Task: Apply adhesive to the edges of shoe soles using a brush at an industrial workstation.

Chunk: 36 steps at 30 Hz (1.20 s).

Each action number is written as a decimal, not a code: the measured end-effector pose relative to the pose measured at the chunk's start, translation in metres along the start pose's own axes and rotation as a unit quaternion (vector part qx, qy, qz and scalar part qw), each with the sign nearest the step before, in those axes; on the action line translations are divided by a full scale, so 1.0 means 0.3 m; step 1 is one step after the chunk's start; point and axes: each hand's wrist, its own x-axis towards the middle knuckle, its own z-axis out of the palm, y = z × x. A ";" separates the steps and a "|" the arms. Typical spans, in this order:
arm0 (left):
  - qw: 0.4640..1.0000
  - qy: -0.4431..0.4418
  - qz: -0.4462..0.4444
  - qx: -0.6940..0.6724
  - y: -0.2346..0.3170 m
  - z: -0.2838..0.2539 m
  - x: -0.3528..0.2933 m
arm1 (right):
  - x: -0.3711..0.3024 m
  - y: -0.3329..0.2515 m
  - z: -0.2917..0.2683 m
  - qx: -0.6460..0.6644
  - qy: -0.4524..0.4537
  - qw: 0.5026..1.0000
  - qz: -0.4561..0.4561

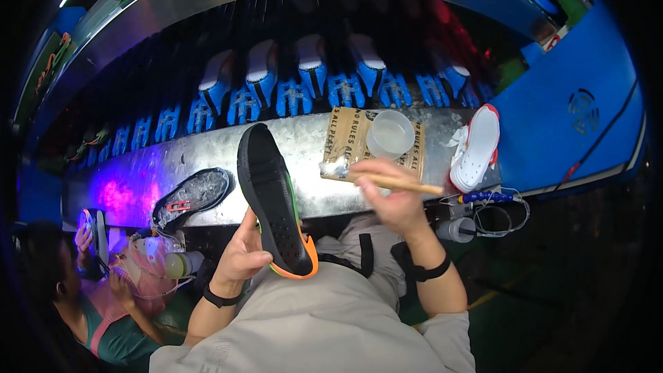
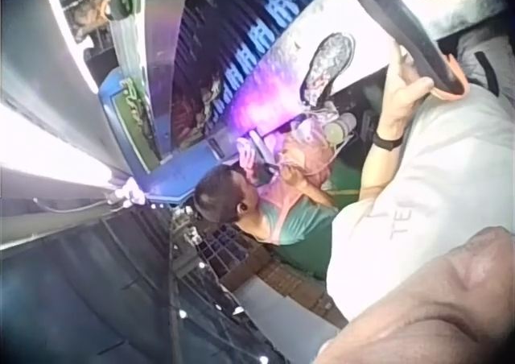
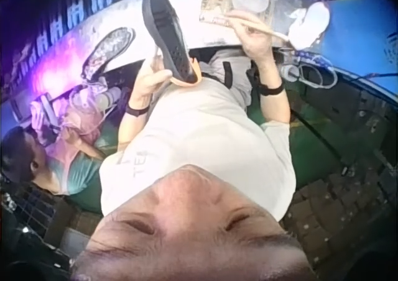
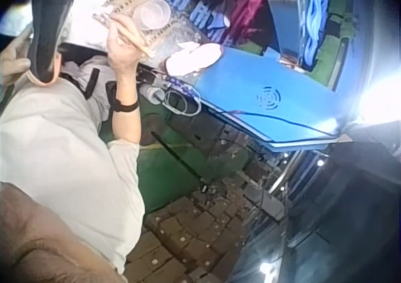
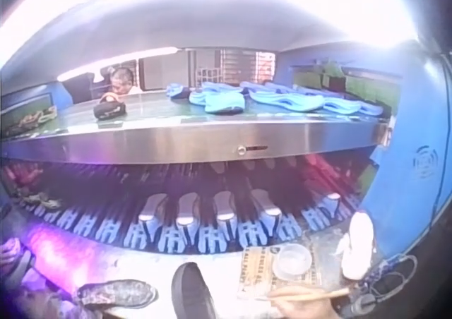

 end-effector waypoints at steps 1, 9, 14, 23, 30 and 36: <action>1.000 0.002 -0.001 0.000 0.000 0.005 -0.002 | -0.002 -0.015 0.023 0.020 -0.063 0.998 -0.007; 1.000 -0.011 -0.017 0.008 0.025 0.026 -0.011 | 0.028 -0.047 0.120 0.002 -0.081 0.992 -0.092; 0.999 -0.012 -0.011 0.036 0.033 0.022 -0.017 | 0.024 -0.049 0.122 -0.027 -0.096 0.987 -0.123; 0.999 0.004 -0.010 0.036 0.045 0.013 -0.023 | -0.017 -0.069 0.115 0.001 -0.127 0.986 -0.105; 0.999 0.012 -0.010 0.041 0.053 0.010 -0.024 | -0.030 -0.087 0.113 0.028 -0.159 0.981 -0.108; 0.995 0.029 0.016 0.092 0.049 0.010 -0.026 | -0.031 -0.115 0.125 0.018 -0.182 0.977 -0.106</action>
